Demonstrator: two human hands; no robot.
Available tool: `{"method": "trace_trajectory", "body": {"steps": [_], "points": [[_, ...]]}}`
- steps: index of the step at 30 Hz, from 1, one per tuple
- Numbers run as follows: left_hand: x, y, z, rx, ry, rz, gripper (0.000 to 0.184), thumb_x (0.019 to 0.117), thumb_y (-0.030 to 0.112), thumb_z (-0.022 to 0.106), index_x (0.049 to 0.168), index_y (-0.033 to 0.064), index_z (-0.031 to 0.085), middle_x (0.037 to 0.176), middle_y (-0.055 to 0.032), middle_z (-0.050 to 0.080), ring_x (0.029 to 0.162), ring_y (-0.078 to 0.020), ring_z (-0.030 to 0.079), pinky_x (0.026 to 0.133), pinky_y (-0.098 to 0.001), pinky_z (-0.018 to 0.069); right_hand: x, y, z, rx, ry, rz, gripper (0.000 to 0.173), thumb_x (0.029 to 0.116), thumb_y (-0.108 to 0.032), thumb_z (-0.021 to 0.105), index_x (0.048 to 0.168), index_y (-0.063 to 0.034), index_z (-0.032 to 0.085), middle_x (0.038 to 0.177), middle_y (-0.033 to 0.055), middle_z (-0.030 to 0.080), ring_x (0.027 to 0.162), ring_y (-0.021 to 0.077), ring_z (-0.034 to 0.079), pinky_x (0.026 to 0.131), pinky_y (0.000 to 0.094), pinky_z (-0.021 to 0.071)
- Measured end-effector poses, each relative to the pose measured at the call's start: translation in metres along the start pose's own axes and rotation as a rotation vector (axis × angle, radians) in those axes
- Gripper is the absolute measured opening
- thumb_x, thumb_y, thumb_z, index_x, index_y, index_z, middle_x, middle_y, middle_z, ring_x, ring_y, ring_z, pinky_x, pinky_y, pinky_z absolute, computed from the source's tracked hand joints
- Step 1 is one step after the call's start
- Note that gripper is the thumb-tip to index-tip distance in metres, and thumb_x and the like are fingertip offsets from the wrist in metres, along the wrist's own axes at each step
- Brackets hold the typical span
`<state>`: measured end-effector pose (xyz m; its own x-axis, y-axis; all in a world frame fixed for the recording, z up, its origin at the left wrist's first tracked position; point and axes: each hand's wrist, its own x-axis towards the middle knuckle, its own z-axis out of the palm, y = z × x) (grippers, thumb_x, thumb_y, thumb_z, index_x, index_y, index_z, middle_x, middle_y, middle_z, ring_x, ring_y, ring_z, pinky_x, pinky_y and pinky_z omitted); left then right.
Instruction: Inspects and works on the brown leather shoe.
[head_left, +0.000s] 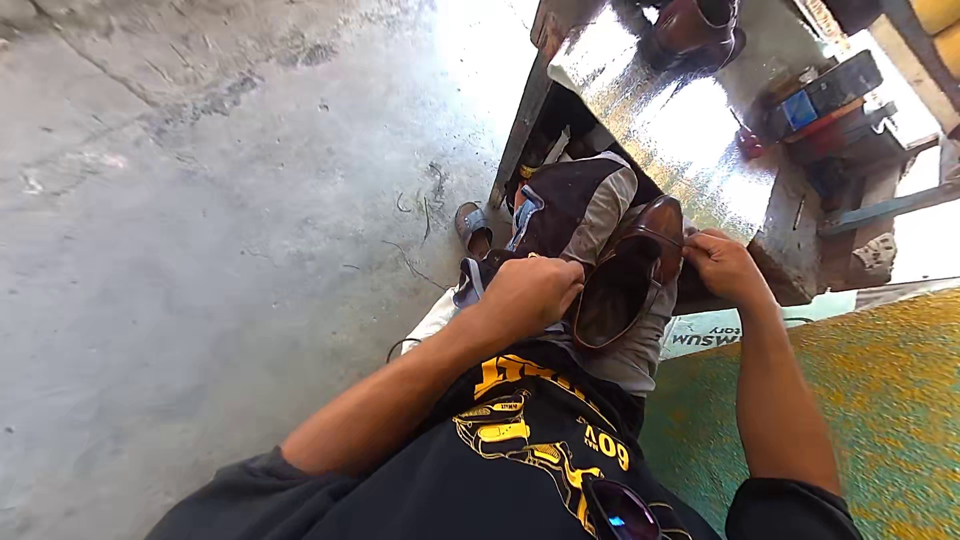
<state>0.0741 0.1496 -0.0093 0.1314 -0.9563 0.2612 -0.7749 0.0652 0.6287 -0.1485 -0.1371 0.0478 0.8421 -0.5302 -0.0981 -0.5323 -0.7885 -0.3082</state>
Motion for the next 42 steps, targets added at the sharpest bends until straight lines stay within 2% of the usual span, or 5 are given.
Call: {"method": "trace_trajectory", "body": {"steps": [5, 9, 13, 18, 42], "points": [[-0.002, 0.016, -0.008, -0.367, -0.058, 0.338, 0.022, 0.0944, 0.026, 0.07, 0.08, 0.0094, 0.072, 0.141, -0.0025, 0.061, 0.122, -0.0125, 0.059, 0.098, -0.035, 0.0522, 0.001, 0.0, -0.002, -0.027, 0.003, -0.017, 0.025, 0.1053, -0.021, 0.057, 0.109, -0.0051, 0.076, 0.114, 0.016, 0.072, 0.108, 0.0324, 0.069, 0.095, 0.0615, 0.0511], [0.016, 0.024, 0.016, -1.373, -0.244, -0.2, 0.015, 0.1064, 0.018, 0.052, 0.099, 0.0085, 0.061, 0.079, 0.0014, 0.061, 0.052, -0.003, 0.047, 0.046, -0.0179, 0.0406, 0.002, 0.003, -0.008, 0.025, 0.021, -0.011, 0.018, 0.1001, -0.025, 0.067, 0.108, -0.0114, 0.077, 0.103, 0.0106, 0.075, 0.097, 0.0283, 0.072, 0.089, 0.062, 0.0543], [0.048, 0.029, 0.041, -1.171, -0.273, -0.581, 0.025, 0.1105, 0.02, 0.042, 0.12, 0.0073, 0.06, 0.076, 0.0039, 0.053, 0.051, -0.0032, 0.04, 0.046, -0.0193, 0.0358, 0.011, 0.013, -0.013, 0.23, -0.046, -0.036, 0.014, 0.0931, -0.017, 0.075, 0.103, -0.0066, 0.075, 0.089, 0.0082, 0.073, 0.081, 0.0198, 0.07, 0.079, 0.0493, 0.0581], [0.068, 0.038, 0.065, -1.308, -0.079, -0.663, 0.017, 0.108, 0.012, 0.043, 0.11, 0.0071, 0.059, 0.081, 0.0021, 0.062, 0.069, -0.0053, 0.059, 0.064, -0.025, 0.0521, 0.03, 0.001, -0.027, 0.243, -0.24, -0.004, 0.022, 0.0989, -0.018, 0.065, 0.11, -0.0004, 0.074, 0.1, 0.0138, 0.072, 0.092, 0.0202, 0.068, 0.09, 0.0455, 0.0537], [0.068, 0.036, 0.069, -1.41, -0.055, -0.587, 0.021, 0.1095, 0.013, 0.041, 0.119, 0.0081, 0.058, 0.1, -0.0011, 0.061, 0.09, -0.0082, 0.059, 0.082, -0.0296, 0.0514, 0.069, -0.014, -0.023, 0.076, -0.355, -0.073, 0.013, 0.0922, -0.013, 0.073, 0.091, 0.0007, 0.074, 0.079, 0.015, 0.069, 0.073, 0.0263, 0.066, 0.075, 0.0521, 0.0526]]}}
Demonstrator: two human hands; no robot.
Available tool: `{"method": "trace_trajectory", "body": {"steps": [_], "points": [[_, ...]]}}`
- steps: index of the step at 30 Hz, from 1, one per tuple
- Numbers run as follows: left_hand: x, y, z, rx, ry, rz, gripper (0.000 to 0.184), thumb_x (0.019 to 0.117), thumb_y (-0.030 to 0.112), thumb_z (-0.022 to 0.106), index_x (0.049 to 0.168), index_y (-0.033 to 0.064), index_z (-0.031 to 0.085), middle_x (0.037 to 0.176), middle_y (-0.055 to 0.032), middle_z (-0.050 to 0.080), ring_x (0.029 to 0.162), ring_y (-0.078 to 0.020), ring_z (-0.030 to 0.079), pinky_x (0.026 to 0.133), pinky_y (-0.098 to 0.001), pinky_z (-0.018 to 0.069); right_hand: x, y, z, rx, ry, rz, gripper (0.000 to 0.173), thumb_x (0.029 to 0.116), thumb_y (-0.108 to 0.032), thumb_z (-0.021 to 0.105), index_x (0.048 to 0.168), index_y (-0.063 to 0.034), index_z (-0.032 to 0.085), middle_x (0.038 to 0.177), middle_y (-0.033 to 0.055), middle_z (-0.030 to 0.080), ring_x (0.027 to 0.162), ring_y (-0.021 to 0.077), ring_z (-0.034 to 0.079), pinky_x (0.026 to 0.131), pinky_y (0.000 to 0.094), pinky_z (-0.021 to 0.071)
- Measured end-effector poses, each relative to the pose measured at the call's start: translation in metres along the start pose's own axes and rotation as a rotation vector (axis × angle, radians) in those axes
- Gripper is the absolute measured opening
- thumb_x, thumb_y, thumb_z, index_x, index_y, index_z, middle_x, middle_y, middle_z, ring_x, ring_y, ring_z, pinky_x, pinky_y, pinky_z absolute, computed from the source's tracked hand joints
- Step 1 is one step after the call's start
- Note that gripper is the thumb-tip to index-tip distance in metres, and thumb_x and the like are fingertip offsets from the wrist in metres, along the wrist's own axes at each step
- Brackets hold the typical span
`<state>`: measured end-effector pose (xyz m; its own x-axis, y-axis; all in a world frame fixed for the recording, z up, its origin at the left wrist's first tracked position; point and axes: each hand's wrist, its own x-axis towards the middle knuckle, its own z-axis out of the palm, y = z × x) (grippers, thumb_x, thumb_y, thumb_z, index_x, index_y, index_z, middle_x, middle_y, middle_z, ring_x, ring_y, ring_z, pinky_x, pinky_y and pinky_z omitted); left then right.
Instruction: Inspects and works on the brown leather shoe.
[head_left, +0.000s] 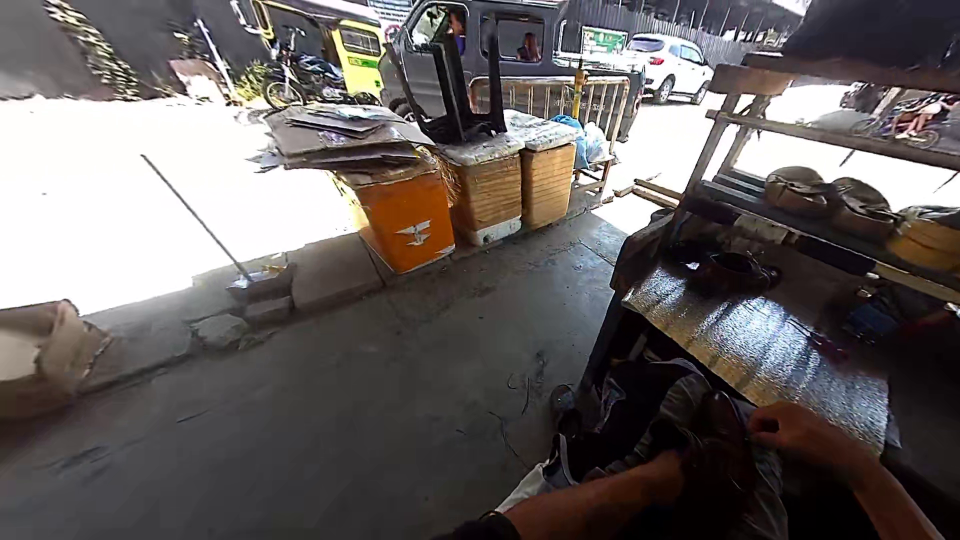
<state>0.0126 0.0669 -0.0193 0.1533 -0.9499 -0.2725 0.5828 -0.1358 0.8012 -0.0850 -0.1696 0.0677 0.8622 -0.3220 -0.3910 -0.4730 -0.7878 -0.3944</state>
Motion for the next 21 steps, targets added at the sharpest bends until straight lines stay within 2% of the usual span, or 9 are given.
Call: {"method": "trace_trajectory", "body": {"steps": [3, 5, 7, 9, 13, 15, 18, 21], "points": [[-0.003, -0.001, 0.0, 0.11, 0.02, 0.057, 0.022, 0.1073, 0.01, 0.044, 0.124, 0.0031, 0.057, 0.106, -0.0056, 0.061, 0.096, -0.0102, 0.059, 0.087, -0.0309, 0.0505, -0.006, -0.003, 0.008, -0.008, 0.067, 0.029, 0.013, 0.094, -0.011, 0.072, 0.094, 0.0005, 0.075, 0.082, 0.0174, 0.071, 0.076, 0.0299, 0.069, 0.078, 0.0554, 0.0544], [-0.002, -0.005, -0.001, 0.201, 0.038, 0.056, 0.028, 0.1066, 0.008, 0.045, 0.131, -0.0025, 0.055, 0.117, -0.0141, 0.061, 0.106, -0.0176, 0.058, 0.094, -0.0373, 0.049, -0.011, -0.002, 0.014, 0.014, 0.089, 0.035, 0.013, 0.0958, -0.01, 0.07, 0.098, 0.0024, 0.075, 0.085, 0.0199, 0.072, 0.078, 0.0326, 0.07, 0.08, 0.0566, 0.0545], [-0.003, -0.005, 0.002, 0.258, 0.051, 0.046, 0.032, 0.1065, 0.007, 0.045, 0.136, -0.005, 0.052, 0.126, -0.0194, 0.059, 0.114, -0.0224, 0.057, 0.1, -0.0405, 0.0471, -0.015, 0.002, 0.021, 0.024, 0.137, 0.019, 0.013, 0.0948, -0.009, 0.069, 0.097, 0.0024, 0.075, 0.084, 0.0198, 0.072, 0.076, 0.0328, 0.07, 0.078, 0.0572, 0.0551], [-0.005, -0.003, 0.003, 0.251, 0.056, 0.027, 0.034, 0.1078, 0.007, 0.043, 0.139, -0.0046, 0.049, 0.13, -0.0203, 0.058, 0.118, -0.0232, 0.056, 0.102, -0.0409, 0.0462, -0.015, 0.003, 0.023, -0.001, 0.166, 0.016, 0.012, 0.0943, -0.01, 0.07, 0.097, 0.0011, 0.076, 0.084, 0.0198, 0.073, 0.077, 0.034, 0.07, 0.078, 0.059, 0.0545], [-0.002, -0.012, 0.004, 0.178, 0.072, 0.016, 0.029, 0.1087, 0.008, 0.039, 0.133, -0.0017, 0.052, 0.119, -0.0141, 0.06, 0.108, -0.0166, 0.057, 0.095, -0.0353, 0.0482, -0.009, -0.005, 0.01, -0.096, 0.059, 0.065, 0.012, 0.0944, -0.014, 0.072, 0.093, -0.0037, 0.078, 0.085, 0.0179, 0.074, 0.082, 0.0343, 0.072, 0.081, 0.0608, 0.0536], [-0.004, -0.011, 0.006, 0.096, 0.071, 0.025, 0.025, 0.1079, 0.006, 0.04, 0.127, -0.0003, 0.055, 0.111, -0.0102, 0.06, 0.1, -0.0133, 0.058, 0.089, -0.0326, 0.0497, -0.001, -0.01, 0.002, -0.106, -0.023, 0.085, 0.011, 0.0938, -0.012, 0.074, 0.091, -0.0015, 0.077, 0.083, 0.0179, 0.072, 0.078, 0.033, 0.07, 0.08, 0.0588, 0.0527], [-0.001, -0.007, 0.003, -0.059, 0.013, -0.01, 0.019, 0.1083, 0.005, 0.038, 0.113, 0.0097, 0.056, 0.094, -0.0001, 0.057, 0.085, -0.0069, 0.056, 0.077, -0.027, 0.0495, 0.008, -0.009, -0.004, -0.103, -0.098, 0.135, 0.011, 0.0941, -0.012, 0.074, 0.089, -0.0023, 0.077, 0.079, 0.0144, 0.073, 0.07, 0.028, 0.069, 0.074, 0.0533, 0.0545], [0.003, -0.008, 0.0, -0.19, -0.015, -0.012, 0.02, 0.1085, 0.007, 0.037, 0.106, 0.0145, 0.056, 0.087, 0.003, 0.058, 0.079, -0.0057, 0.058, 0.072, -0.0255, 0.0503, 0.01, -0.008, -0.003, -0.092, -0.092, 0.164, 0.012, 0.0952, -0.011, 0.072, 0.088, -0.0024, 0.076, 0.077, 0.0139, 0.072, 0.068, 0.0277, 0.068, 0.072, 0.0531, 0.0548]]}}
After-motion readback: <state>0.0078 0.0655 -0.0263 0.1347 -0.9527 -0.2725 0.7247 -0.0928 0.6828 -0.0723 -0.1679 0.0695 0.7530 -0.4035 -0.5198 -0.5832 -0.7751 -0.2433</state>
